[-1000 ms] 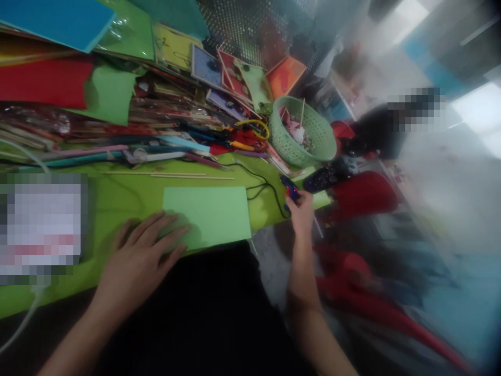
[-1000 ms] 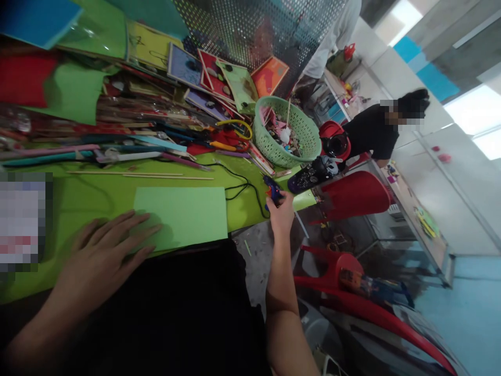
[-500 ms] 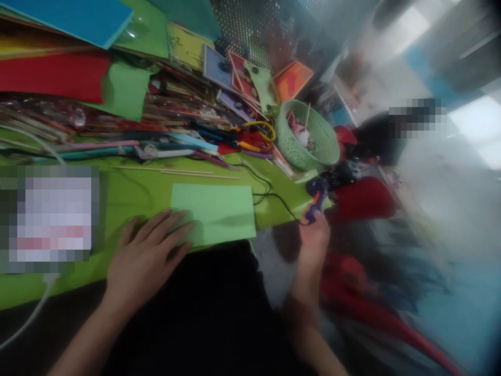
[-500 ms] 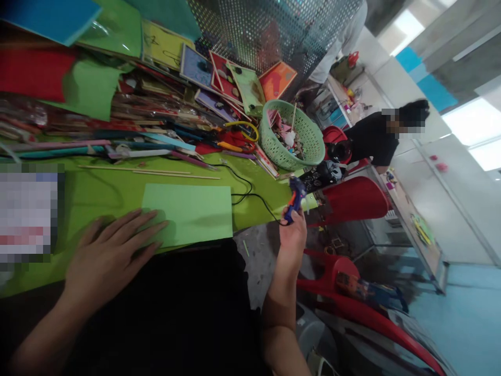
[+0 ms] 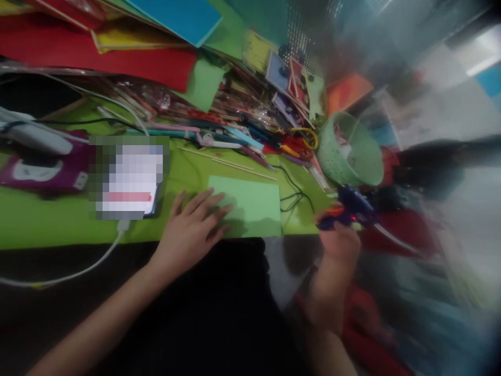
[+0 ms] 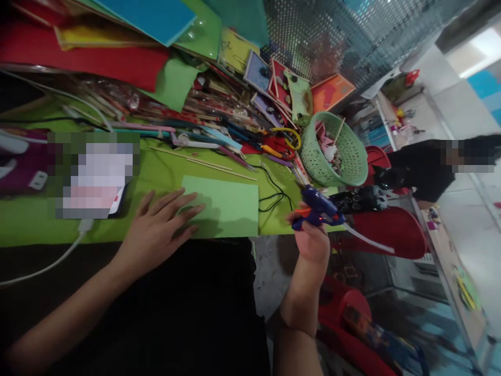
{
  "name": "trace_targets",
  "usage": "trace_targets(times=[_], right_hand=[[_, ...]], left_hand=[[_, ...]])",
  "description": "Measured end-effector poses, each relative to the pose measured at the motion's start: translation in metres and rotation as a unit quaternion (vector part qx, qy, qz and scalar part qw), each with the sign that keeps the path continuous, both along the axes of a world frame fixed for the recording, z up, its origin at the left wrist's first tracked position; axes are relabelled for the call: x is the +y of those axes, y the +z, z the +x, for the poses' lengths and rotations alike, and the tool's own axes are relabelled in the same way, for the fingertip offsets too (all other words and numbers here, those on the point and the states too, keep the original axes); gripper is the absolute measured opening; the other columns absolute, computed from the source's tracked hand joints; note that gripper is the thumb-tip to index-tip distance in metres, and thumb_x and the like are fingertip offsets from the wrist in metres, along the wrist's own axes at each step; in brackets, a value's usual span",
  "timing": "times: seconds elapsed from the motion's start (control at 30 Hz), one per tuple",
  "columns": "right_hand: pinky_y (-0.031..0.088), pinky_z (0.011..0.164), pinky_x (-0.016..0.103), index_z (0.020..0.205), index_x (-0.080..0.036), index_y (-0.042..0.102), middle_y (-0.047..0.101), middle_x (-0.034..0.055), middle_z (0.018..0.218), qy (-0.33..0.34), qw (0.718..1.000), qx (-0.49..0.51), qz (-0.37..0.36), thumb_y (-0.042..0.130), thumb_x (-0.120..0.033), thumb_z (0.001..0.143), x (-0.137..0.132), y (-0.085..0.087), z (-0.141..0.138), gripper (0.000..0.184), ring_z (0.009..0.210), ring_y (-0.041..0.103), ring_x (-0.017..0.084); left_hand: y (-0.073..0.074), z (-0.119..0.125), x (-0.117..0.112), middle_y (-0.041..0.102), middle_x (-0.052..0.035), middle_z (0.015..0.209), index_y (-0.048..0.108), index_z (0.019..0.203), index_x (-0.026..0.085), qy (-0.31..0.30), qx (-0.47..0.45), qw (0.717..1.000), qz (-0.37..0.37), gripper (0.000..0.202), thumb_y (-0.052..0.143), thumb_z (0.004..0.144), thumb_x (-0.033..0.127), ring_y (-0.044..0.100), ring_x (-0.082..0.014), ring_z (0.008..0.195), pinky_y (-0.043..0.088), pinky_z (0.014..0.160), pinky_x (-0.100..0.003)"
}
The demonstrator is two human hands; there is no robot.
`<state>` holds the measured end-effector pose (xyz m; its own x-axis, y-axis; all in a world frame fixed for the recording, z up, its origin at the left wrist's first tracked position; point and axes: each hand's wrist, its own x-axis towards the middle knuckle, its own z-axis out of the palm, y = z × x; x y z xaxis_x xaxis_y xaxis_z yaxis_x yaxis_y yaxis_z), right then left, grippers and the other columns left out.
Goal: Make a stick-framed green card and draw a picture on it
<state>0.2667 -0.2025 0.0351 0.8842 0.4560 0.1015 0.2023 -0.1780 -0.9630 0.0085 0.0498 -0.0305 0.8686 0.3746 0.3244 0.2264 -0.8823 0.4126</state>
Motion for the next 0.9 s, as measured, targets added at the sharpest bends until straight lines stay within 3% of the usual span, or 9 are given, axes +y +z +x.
trace_targets(times=[0.2,0.33,0.5,0.63,0.8,0.9], right_hand=[[0.053,0.063,0.034,0.095,-0.022,0.076,0.074,0.0021,0.074,0.103,0.990,0.090,-0.019,0.077,-0.027,0.071,0.048,0.009,-0.011,0.024,0.063,0.066,0.019],[0.044,0.055,0.029,0.098,-0.022,0.079,0.070,-0.0003,0.065,0.165,0.979,0.114,-0.033,0.078,-0.035,0.077,0.081,0.009,-0.019,0.025,0.058,0.058,0.015],[0.043,0.056,0.028,0.099,-0.022,0.079,0.070,0.0005,0.067,0.220,0.967,0.091,-0.086,0.076,-0.047,0.084,0.109,0.001,-0.025,0.030,0.058,0.054,0.014],[0.045,0.057,0.027,0.096,-0.022,0.079,0.072,0.0013,0.074,0.240,0.961,0.076,-0.117,0.076,-0.050,0.084,0.124,-0.002,-0.033,0.030,0.059,0.055,0.013],[0.049,0.067,0.029,0.064,-0.021,0.067,0.077,0.0064,0.086,0.244,0.959,0.020,-0.145,0.072,-0.051,0.086,0.129,0.001,-0.037,0.038,0.077,0.064,0.017],[0.048,0.069,0.030,0.075,-0.021,0.072,0.077,0.0054,0.087,0.220,0.967,-0.003,-0.130,0.069,-0.050,0.090,0.123,0.003,-0.034,0.032,0.072,0.061,0.016]], left_hand=[[-0.007,0.005,-0.002,0.060,-0.0092,0.154,0.066,0.139,0.028,0.001,0.019,1.000,0.000,0.037,0.057,0.103,0.032,0.054,-0.0370,0.144,0.033,0.121,-0.071],[-0.009,0.005,-0.004,0.060,-0.0094,0.153,0.066,0.139,0.027,0.008,0.002,1.000,0.001,0.038,0.061,0.102,0.035,0.054,-0.0350,0.144,0.034,0.122,-0.069],[-0.009,0.004,-0.004,0.058,-0.0084,0.156,0.064,0.141,0.027,0.005,0.014,1.000,-0.009,0.042,0.064,0.101,0.040,0.053,-0.0346,0.145,0.033,0.123,-0.069],[-0.009,0.003,-0.003,0.054,-0.0098,0.160,0.061,0.144,0.024,-0.004,0.030,0.999,-0.011,0.048,0.060,0.102,0.047,0.050,-0.0355,0.148,0.033,0.122,-0.071],[-0.008,0.006,-0.003,0.049,-0.0116,0.163,0.057,0.149,0.023,-0.010,0.041,0.999,-0.027,0.055,0.063,0.100,0.049,0.045,-0.0371,0.151,0.027,0.124,-0.074],[-0.007,0.011,-0.001,0.047,-0.0128,0.164,0.055,0.151,0.023,0.005,0.037,0.998,-0.041,0.057,0.065,0.099,0.046,0.043,-0.0386,0.153,0.023,0.124,-0.077]])
